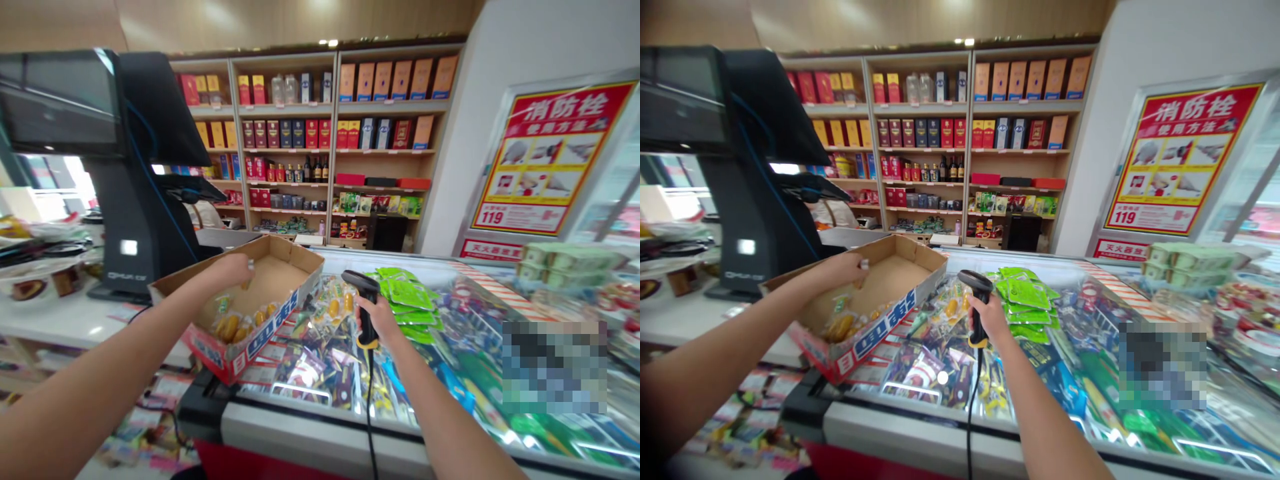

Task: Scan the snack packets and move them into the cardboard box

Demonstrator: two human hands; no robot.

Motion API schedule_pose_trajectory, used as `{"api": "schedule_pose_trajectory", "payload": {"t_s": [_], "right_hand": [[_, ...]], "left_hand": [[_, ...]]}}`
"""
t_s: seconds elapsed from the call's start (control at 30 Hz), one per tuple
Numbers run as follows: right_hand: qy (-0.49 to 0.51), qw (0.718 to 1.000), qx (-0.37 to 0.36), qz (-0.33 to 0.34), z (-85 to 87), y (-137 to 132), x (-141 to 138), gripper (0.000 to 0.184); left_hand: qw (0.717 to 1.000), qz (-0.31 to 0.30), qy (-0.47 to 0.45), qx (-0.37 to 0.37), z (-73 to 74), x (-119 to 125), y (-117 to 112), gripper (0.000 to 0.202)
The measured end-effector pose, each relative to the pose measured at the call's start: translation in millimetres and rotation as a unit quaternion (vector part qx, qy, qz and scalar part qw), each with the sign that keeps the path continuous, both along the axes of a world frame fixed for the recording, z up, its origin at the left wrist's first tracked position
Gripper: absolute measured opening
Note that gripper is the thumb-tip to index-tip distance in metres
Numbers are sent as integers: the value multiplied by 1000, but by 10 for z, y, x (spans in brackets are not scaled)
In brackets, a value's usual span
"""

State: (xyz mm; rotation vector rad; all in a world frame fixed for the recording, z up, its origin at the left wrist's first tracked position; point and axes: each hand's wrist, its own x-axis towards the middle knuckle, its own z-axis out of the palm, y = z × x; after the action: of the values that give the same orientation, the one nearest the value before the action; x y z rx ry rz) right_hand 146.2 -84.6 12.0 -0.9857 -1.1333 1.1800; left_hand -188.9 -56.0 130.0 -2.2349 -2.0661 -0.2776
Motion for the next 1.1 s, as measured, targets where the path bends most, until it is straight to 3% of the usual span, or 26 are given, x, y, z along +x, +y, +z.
{"api": "schedule_pose_trajectory", "payload": {"t_s": [0.1, 0.17, 0.23, 0.37, 0.5, 0.57, 0.7, 0.87, 1.1], "right_hand": [[7, 1000, -4, -2, 11, -11, 10, 28], [3, 1000, -13, 2, 22, -13, 14, 30], [-3, 1000, -18, 2, 32, -15, 16, 31], [2, 1000, -15, -4, 48, -28, 21, 31], [5, 999, -6, 40, 69, -70, 32, 30], [-10, 997, -3, 80, 80, -102, 31, 29], [-51, 991, 1, 127, 89, -156, 14, 28], [-65, 990, -4, 127, 92, -173, 8, 27], [-93, 984, 0, 151, 81, -171, 2, 27]], "left_hand": [[984, -35, -171, 26, 38, 497, -375, 20], [936, -122, -329, 16, -74, 864, -598, 19], [875, -172, -453, -1, -269, 1199, -674, 19], [804, -156, -573, 31, -753, 1603, -329, 14], [709, -156, -687, 44, -1171, 1617, 110, 34], [682, -170, -711, 33, -1309, 1554, 205, 45], [685, -176, -706, 38, -1427, 1466, 240, 50], [702, -155, -692, 64, -1428, 1484, 242, 51], [704, -147, -693, 50, -1416, 1506, 206, 54]]}}
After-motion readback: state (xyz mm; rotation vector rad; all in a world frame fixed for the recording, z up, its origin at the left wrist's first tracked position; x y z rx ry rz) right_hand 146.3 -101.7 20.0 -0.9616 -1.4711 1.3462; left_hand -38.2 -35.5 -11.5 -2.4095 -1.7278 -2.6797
